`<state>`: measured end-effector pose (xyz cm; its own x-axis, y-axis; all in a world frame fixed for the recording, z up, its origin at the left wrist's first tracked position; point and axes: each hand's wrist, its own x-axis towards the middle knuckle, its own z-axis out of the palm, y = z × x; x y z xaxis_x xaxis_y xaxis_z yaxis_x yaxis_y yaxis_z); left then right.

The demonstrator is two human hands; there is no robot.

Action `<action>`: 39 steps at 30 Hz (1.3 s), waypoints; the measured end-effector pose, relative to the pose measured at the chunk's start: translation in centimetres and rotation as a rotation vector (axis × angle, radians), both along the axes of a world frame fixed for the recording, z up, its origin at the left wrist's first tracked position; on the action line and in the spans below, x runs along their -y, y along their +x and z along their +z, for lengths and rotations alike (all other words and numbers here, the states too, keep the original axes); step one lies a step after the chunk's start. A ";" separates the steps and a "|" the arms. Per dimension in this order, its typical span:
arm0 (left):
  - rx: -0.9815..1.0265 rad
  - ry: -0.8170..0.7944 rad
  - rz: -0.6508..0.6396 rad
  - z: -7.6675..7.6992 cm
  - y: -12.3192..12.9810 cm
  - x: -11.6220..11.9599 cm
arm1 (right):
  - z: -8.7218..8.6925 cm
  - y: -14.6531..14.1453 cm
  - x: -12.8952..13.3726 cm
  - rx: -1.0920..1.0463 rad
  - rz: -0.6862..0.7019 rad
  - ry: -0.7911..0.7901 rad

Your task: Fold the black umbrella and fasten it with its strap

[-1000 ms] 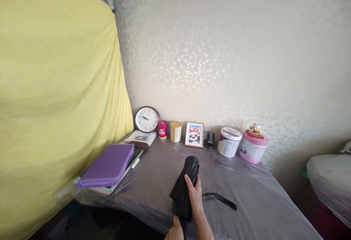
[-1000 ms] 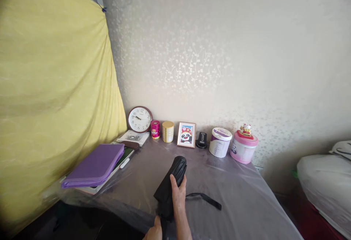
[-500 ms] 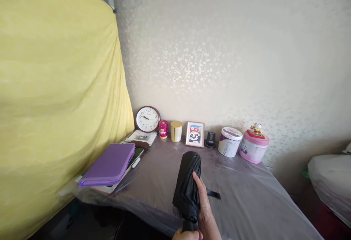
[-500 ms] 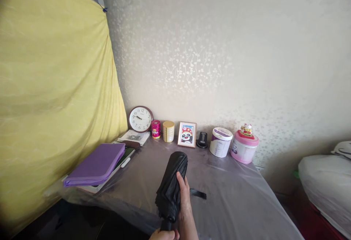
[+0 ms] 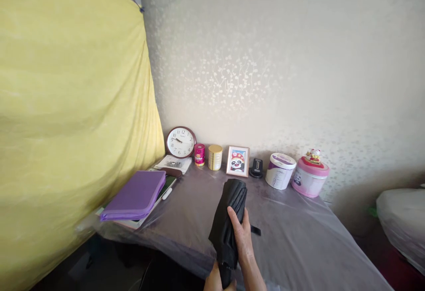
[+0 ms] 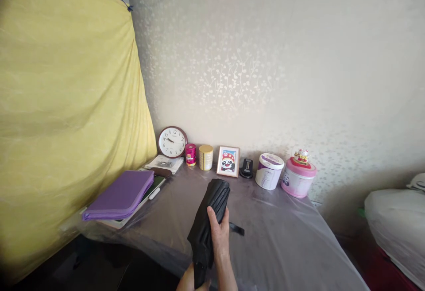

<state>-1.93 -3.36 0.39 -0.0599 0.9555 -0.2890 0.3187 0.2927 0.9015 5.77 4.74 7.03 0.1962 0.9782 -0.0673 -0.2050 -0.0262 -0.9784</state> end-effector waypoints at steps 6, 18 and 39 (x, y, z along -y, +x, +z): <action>-0.088 -0.013 -0.042 0.2 -0.5 0.3 | 0.4 0.1 0.7 -0.037 -0.033 -0.028; 0.318 -0.096 -0.086 3.7 0.4 1.5 | 0.2 1.3 1.1 -0.203 0.067 -0.055; 0.434 -0.095 -0.192 5.3 0.1 1.9 | 0.3 1.3 1.8 -0.315 0.172 -0.085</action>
<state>-1.82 -5.25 5.67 0.2599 0.9058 -0.3347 -0.0245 0.3526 0.9354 7.08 2.96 7.36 -0.0141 0.9835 -0.1804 -0.4810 -0.1649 -0.8611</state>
